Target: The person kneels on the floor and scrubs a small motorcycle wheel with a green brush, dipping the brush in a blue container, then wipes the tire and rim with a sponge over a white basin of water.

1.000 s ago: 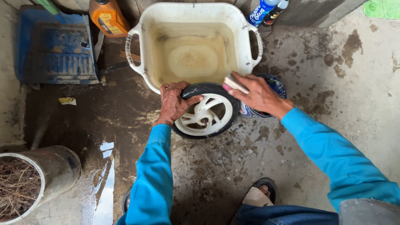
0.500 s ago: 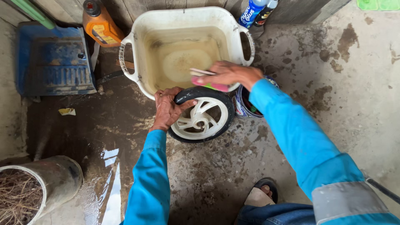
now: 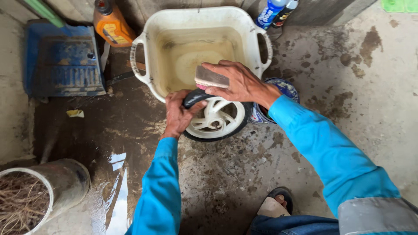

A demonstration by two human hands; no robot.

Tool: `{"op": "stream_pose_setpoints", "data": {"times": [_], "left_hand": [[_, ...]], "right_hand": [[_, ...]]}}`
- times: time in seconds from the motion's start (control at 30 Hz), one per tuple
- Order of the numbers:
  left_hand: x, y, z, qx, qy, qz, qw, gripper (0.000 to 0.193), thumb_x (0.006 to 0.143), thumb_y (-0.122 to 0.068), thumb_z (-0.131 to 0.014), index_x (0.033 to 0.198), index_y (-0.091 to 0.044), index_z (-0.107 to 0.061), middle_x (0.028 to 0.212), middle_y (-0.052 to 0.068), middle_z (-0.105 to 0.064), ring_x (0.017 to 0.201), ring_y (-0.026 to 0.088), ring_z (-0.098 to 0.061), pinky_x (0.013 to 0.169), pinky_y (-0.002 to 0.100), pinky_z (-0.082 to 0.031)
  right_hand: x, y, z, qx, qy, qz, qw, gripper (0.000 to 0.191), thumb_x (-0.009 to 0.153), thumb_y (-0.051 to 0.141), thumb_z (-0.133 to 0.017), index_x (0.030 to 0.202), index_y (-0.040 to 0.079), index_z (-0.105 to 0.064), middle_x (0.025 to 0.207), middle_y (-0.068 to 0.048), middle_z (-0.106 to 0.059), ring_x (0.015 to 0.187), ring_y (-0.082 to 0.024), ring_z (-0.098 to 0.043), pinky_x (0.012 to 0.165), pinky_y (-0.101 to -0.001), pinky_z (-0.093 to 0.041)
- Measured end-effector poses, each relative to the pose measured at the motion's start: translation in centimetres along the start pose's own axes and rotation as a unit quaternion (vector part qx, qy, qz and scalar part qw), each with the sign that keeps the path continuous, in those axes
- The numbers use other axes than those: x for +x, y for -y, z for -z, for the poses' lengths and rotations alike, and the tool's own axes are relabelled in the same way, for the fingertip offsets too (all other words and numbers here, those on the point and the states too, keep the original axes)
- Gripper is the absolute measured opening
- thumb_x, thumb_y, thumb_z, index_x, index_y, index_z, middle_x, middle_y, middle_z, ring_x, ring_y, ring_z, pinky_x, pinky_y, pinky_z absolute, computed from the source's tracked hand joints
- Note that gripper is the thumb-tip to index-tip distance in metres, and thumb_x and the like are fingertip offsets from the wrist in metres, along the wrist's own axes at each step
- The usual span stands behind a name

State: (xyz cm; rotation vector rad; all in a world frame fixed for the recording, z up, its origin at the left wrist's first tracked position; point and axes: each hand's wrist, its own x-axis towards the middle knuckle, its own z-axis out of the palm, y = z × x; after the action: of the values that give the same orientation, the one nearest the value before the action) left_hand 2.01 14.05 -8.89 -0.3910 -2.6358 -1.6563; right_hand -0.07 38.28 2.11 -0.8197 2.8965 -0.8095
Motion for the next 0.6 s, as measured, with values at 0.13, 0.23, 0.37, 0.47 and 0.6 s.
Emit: {"op": "stream_pose_setpoints", "data": {"times": [0.13,0.23,0.37,0.47,0.6], "left_hand": [[-1.7,0.6,0.2,0.012,-0.079,-0.042,0.996,0.051,0.084,-0.04,-0.084,0.115,-0.004,-0.068,0.126,0.015,-0.063,0.132,0.038,-0.05,0.115,0.052,-0.035],[-2.8,0.6,0.2,0.07,-0.129,-0.098,0.984,0.052,0.092,-0.038,-0.078,0.125,-0.001,-0.062,0.14,0.017,-0.06,0.144,0.043,-0.041,0.122,0.056,-0.022],[-3.1,-0.4,-0.1,0.147,-0.148,-0.107,0.972,0.056,0.087,-0.035,-0.074,0.129,-0.001,-0.063,0.138,0.018,-0.06,0.142,0.038,-0.047,0.124,0.061,-0.007],[-1.5,-0.7,0.3,0.188,-0.055,-0.132,0.972,0.056,0.086,-0.041,-0.075,0.125,-0.002,-0.067,0.122,0.017,-0.066,0.128,0.034,-0.058,0.126,0.06,-0.013],[0.1,-0.3,1.4,0.162,0.037,-0.13,0.977,0.057,0.081,-0.051,-0.08,0.11,-0.004,-0.069,0.104,0.016,-0.072,0.106,0.034,-0.066,0.116,0.049,-0.038]], "right_hand": [[-4.0,0.9,1.2,0.022,-0.125,-0.004,0.992,0.073,0.091,0.032,-0.081,0.149,-0.002,-0.051,0.112,-0.022,-0.065,0.097,-0.038,-0.068,0.084,-0.0471,-0.058],[-6.5,1.0,0.5,-0.017,-0.148,0.007,0.989,0.071,0.094,0.025,-0.081,0.151,-0.002,-0.049,0.114,-0.022,-0.062,0.098,-0.038,-0.068,0.083,-0.0466,-0.058],[-6.7,1.3,-1.8,-0.092,-0.156,0.005,0.983,0.076,0.09,0.029,-0.084,0.151,0.0,-0.049,0.107,-0.017,-0.059,0.092,-0.036,-0.064,0.079,-0.047,-0.056],[-5.9,1.7,-2.2,-0.127,-0.146,0.034,0.98,0.079,0.088,0.032,-0.084,0.152,0.002,-0.048,0.107,-0.016,-0.057,0.093,-0.035,-0.062,0.079,-0.047,-0.054],[-5.0,2.8,-2.5,-0.132,-0.146,0.036,0.98,0.081,0.089,0.039,-0.082,0.152,0.003,-0.046,0.108,-0.015,-0.057,0.094,-0.035,-0.062,0.079,-0.0469,-0.053]]}}
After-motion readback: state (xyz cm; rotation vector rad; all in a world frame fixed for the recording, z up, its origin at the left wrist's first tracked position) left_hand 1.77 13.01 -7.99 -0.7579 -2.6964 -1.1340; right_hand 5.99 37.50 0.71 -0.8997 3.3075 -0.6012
